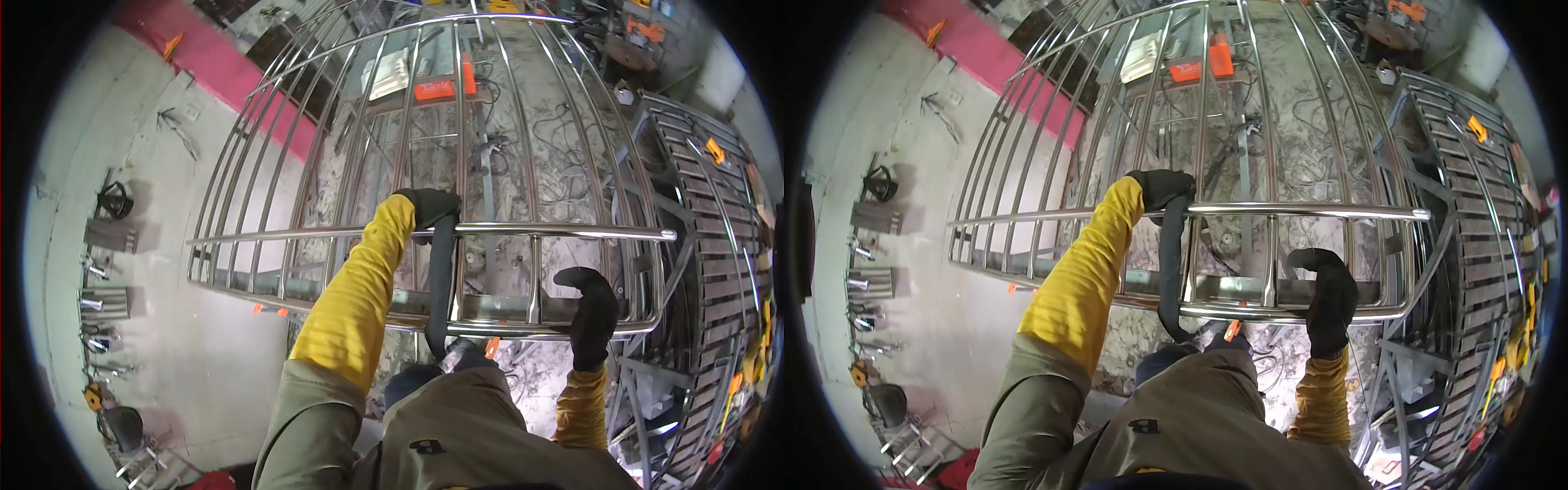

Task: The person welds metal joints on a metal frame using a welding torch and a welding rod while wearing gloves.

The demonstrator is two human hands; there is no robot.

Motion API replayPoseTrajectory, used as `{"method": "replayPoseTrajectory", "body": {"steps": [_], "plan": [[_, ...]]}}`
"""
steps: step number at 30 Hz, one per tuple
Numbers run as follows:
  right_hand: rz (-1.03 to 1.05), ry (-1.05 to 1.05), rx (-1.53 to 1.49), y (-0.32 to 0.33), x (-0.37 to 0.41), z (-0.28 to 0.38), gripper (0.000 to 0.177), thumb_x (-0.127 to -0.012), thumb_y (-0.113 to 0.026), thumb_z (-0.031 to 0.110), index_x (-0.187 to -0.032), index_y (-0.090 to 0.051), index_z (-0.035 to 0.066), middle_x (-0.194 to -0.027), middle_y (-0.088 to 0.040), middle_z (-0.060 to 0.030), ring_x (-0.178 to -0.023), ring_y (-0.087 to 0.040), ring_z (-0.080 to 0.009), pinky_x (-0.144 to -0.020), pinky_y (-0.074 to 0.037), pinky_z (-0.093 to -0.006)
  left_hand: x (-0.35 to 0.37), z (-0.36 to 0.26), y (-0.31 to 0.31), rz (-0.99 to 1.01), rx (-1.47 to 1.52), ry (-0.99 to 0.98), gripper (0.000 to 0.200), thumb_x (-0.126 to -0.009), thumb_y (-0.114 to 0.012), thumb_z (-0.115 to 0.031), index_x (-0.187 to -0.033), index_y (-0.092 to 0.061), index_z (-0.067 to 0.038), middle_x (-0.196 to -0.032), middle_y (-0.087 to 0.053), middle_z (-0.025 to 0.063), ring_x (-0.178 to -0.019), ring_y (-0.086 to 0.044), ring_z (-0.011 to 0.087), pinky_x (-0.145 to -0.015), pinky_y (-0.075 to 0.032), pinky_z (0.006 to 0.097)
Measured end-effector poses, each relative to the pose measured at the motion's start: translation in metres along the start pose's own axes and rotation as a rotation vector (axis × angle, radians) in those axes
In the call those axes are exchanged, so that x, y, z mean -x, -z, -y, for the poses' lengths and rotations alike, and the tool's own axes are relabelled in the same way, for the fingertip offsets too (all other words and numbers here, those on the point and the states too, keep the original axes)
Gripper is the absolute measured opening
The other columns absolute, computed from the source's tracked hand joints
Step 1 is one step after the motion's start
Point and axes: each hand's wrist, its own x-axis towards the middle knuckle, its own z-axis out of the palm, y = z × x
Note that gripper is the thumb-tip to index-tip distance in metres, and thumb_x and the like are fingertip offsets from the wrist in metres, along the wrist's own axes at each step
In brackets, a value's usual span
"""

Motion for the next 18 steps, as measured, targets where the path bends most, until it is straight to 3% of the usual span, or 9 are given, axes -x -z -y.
{"method": "replayPoseTrajectory", "body": {"steps": [1, 3, 6, 8, 10, 11, 13, 16, 18], "plan": [[-0.015, 0.001, 0.007, 0.001, 0.002, -0.001, 0.05, -0.113, -0.048, 0.035, -0.113, -0.07, -0.009, -0.116, -0.074, -0.0208, -0.106, -0.071, -0.0288, -0.097, -0.053, -0.0397, -0.003, 0.003, 0.001, 0.009, -0.012, -0.009, 0.029, -0.104, -0.056, -0.032, -0.121, -0.069, -0.012, -0.111, -0.074, 0.0196, -0.103, -0.073, 0.0401, -0.098, -0.056, 0.0462], [-0.003, 0.061, -0.006, 0.0, 0.001, -0.002, 0.047, -0.113, -0.048, 0.033, -0.114, -0.069, -0.009, -0.119, -0.073, -0.0221, -0.108, -0.071, -0.0306, -0.099, -0.053, -0.041, -0.003, 0.006, 0.003, -0.089, -0.477, -0.299, 0.03, -0.102, -0.059, -0.028, -0.124, -0.07, -0.011, -0.117, -0.072, 0.0222, -0.111, -0.072, 0.0407, -0.1, -0.055, 0.0478], [-0.073, 0.074, -0.02, -0.004, 0.003, -0.006, 0.045, -0.113, -0.048, 0.032, -0.114, -0.068, -0.009, -0.121, -0.072, -0.0234, -0.11, -0.071, -0.0321, -0.1, -0.053, -0.042, 0.001, 0.001, -0.004, -0.313, -0.737, -0.274, 0.03, -0.1, -0.061, -0.024, -0.125, -0.071, -0.011, -0.122, -0.07, 0.0252, -0.119, -0.07, 0.0408, -0.104, -0.054, 0.0496], [-0.091, 0.083, -0.004, 0.002, 0.011, -0.022, 0.045, -0.113, -0.048, 0.032, -0.115, -0.068, -0.008, -0.121, -0.073, -0.0235, -0.11, -0.072, -0.0324, -0.1, -0.054, -0.0427, 0.009, -0.003, -0.012, -0.439, -0.545, -0.194, 0.036, -0.096, -0.066, -0.025, -0.126, -0.071, -0.005, -0.123, -0.071, 0.0276, -0.118, -0.07, 0.0423, -0.104, -0.054, 0.0482], [-0.109, 0.086, 0.017, 0.001, 0.01, -0.02, 0.045, -0.113, -0.049, 0.033, -0.115, -0.068, -0.008, -0.12, -0.073, -0.0236, -0.11, -0.072, -0.0327, -0.1, -0.054, -0.0433, 0.012, -0.005, -0.017, -0.647, 0.054, -0.016, 0.048, -0.091, -0.069, -0.027, -0.131, -0.069, 0.0, -0.126, -0.073, 0.0283, -0.118, -0.071, 0.044, -0.106, -0.055, 0.0455], [-0.094, 0.09, 0.055, 0.002, 0.009, -0.018, 0.046, -0.113, -0.049, 0.034, -0.115, -0.068, -0.008, -0.12, -0.073, -0.0238, -0.108, -0.072, -0.033, -0.1, -0.054, -0.044, 0.014, -0.003, -0.021, -0.64, 0.059, -0.023, 0.048, -0.091, -0.069, -0.027, -0.131, -0.069, 0.0, -0.126, -0.073, 0.0283, -0.118, -0.071, 0.044, -0.106, -0.055, 0.0455], [-0.076, 0.086, 0.105, 0.0, 0.007, -0.008, 0.048, -0.113, -0.049, 0.035, -0.116, -0.068, -0.008, -0.119, -0.074, -0.0239, -0.107, -0.073, -0.0333, -0.1, -0.054, -0.0446, 0.026, 0.0, -0.03, -0.779, 0.186, -0.258, 0.06, -0.086, -0.069, -0.029, -0.139, -0.066, -0.001, -0.12, -0.077, 0.0235, -0.114, -0.075, 0.0383, -0.099, -0.057, 0.0439], [-0.105, -0.007, 0.137, -0.007, 0.001, -0.001, 0.048, -0.113, -0.05, 0.036, -0.116, -0.069, -0.008, -0.117, -0.074, -0.024, -0.105, -0.074, -0.0338, -0.099, -0.055, -0.0456, 0.047, -0.005, -0.047, -0.974, 0.146, -0.312, 0.057, -0.085, -0.069, -0.023, -0.139, -0.067, -0.002, -0.117, -0.077, 0.0233, -0.112, -0.076, 0.0367, -0.097, -0.057, 0.0431], [-0.099, 0.123, 0.047, -0.009, -0.001, -0.004, 0.044, -0.113, -0.045, 0.028, -0.116, -0.071, -0.008, -0.113, -0.076, -0.0183, -0.105, -0.074, -0.0293, -0.097, -0.056, -0.0416, 0.049, 0.004, -0.049, -1.012, 0.106, -0.309, 0.057, -0.087, -0.072, -0.026, -0.139, -0.067, -0.003, -0.114, -0.078, 0.0233, -0.11, -0.076, 0.0372, -0.096, -0.058, 0.0424]]}}
